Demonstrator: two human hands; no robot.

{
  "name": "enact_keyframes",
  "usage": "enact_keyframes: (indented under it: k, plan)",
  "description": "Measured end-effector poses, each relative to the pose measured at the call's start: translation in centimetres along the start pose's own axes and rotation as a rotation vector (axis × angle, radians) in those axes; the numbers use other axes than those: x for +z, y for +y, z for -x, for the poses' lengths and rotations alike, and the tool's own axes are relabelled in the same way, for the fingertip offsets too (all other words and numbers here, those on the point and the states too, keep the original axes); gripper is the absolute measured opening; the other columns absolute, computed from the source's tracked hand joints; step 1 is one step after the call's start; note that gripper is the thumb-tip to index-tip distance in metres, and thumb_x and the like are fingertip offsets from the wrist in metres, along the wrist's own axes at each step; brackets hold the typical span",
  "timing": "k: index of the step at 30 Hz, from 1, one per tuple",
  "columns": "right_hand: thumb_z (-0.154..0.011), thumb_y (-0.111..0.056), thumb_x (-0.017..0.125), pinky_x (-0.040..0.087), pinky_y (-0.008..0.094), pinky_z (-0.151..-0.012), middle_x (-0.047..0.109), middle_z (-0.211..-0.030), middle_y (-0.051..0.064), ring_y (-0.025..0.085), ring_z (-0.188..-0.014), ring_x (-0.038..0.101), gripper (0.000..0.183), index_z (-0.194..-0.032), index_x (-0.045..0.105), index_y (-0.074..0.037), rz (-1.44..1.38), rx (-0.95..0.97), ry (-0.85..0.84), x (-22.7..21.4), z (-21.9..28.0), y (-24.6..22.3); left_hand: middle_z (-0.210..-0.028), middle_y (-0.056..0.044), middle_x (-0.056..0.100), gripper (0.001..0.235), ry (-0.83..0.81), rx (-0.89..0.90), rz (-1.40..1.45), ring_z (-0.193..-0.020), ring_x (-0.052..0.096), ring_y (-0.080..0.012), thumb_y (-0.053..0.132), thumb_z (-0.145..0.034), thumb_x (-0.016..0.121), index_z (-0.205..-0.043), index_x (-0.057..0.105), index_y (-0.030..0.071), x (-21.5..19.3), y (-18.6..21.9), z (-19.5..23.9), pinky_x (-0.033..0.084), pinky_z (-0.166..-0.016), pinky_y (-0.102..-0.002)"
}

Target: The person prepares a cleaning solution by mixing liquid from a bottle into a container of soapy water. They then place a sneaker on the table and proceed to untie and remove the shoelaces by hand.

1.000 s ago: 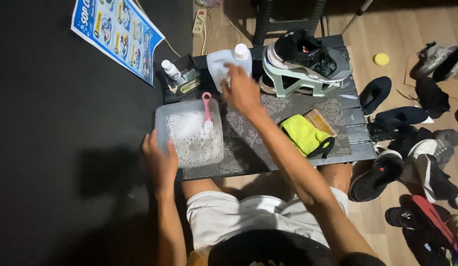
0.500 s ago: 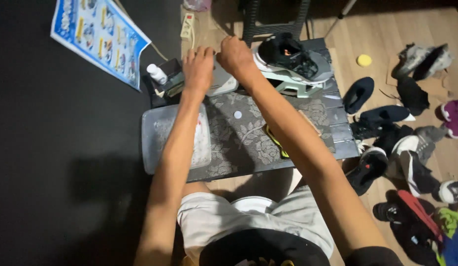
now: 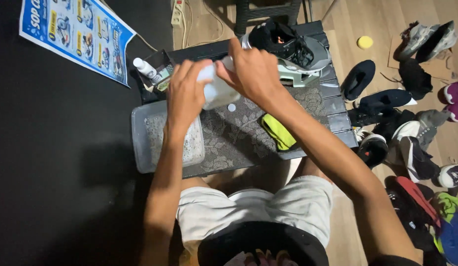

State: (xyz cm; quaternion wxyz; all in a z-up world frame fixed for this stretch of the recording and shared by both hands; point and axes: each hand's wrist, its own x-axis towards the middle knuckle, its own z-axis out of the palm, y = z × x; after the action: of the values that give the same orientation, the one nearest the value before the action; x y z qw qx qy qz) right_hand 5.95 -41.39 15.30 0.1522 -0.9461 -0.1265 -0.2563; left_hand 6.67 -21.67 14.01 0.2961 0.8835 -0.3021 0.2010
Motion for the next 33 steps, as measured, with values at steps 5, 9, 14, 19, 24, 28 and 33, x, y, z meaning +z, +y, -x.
enact_keyframes:
  k: [5,9,14,19,24,28,33]
  plan:
    - [-0.102,-0.052,0.063,0.05,0.047,-0.05,0.072,-0.075,0.018,0.039,-0.059,0.068,0.047,-0.102,0.062,-0.005,-0.009,0.093,-0.126,-4.2,4.1,-1.6,-0.101,-0.008,0.064,0.035,-0.011,-0.006,0.171,-0.091,0.061,-0.0259,-0.001,-0.09,0.067,-0.124,0.068,0.006,1.0,2.1,3.8,0.05,-0.084,-0.038]
    - [-0.102,-0.043,0.065,0.059,0.056,-0.066,0.07,-0.08,0.03,0.051,-0.076,0.073,0.046,-0.109,0.061,0.003,-0.232,0.274,-0.415,-6.4,6.9,-2.7,-0.099,-0.006,0.065,0.031,-0.098,-0.028,0.263,-0.094,0.065,-0.0247,0.003,-0.094,0.069,-0.125,0.069,0.007,3.2,2.3,7.2,0.052,-0.09,-0.036]
    - [-0.101,-0.039,0.066,0.06,0.054,-0.065,0.07,-0.084,0.028,0.047,-0.077,0.074,0.042,-0.114,0.056,0.0,-0.225,0.297,-0.475,-4.8,10.9,-2.9,-0.098,-0.009,0.062,0.033,-0.137,-0.115,0.289,-0.092,0.067,-0.0266,-0.002,-0.091,0.07,-0.123,0.069,0.004,2.9,4.4,10.3,0.054,-0.09,-0.038]
    - [-0.101,-0.038,0.063,0.061,0.05,-0.065,0.069,-0.086,0.022,0.041,-0.077,0.075,0.037,-0.112,0.051,-0.005,-0.13,0.189,-0.538,-2.8,13.4,-2.5,-0.098,-0.008,0.063,0.036,-0.106,-0.098,0.292,-0.094,0.07,-0.027,-0.005,-0.089,0.07,-0.124,0.069,0.004,3.8,4.2,12.9,0.056,-0.09,-0.037]
    - [-0.101,-0.027,0.058,0.063,0.049,-0.07,0.064,-0.096,0.021,0.04,-0.09,0.073,0.031,-0.115,0.051,0.0,-0.06,-0.074,-0.689,-4.4,12.2,-3.0,-0.104,-0.002,0.063,0.038,-0.032,-0.077,0.266,-0.108,0.069,-0.0269,-0.001,-0.092,0.068,-0.128,0.068,0.011,5.5,3.0,14.9,0.055,-0.097,-0.038]
    - [-0.096,-0.013,0.056,0.058,0.045,-0.085,0.053,-0.115,0.018,0.039,-0.102,0.061,0.026,-0.12,0.056,-0.002,-0.055,-0.361,-0.753,-7.5,10.9,-2.9,-0.1,-0.007,0.063,0.037,-0.04,-0.088,0.309,-0.102,0.07,-0.0291,-0.008,-0.091,0.066,-0.125,0.069,0.005,4.1,4.1,14.5,0.056,-0.095,-0.038]
    - [-0.096,-0.056,0.06,0.059,0.059,-0.088,0.057,-0.127,0.025,0.045,-0.113,0.066,0.071,-0.147,0.04,-0.011,-0.005,0.119,-0.869,-7.8,10.0,-3.7,-0.099,-0.009,0.064,0.039,-0.058,-0.073,0.297,-0.099,0.07,-0.0311,-0.008,-0.088,0.069,-0.126,0.069,0.003,3.9,4.2,14.1,0.056,-0.093,-0.04]
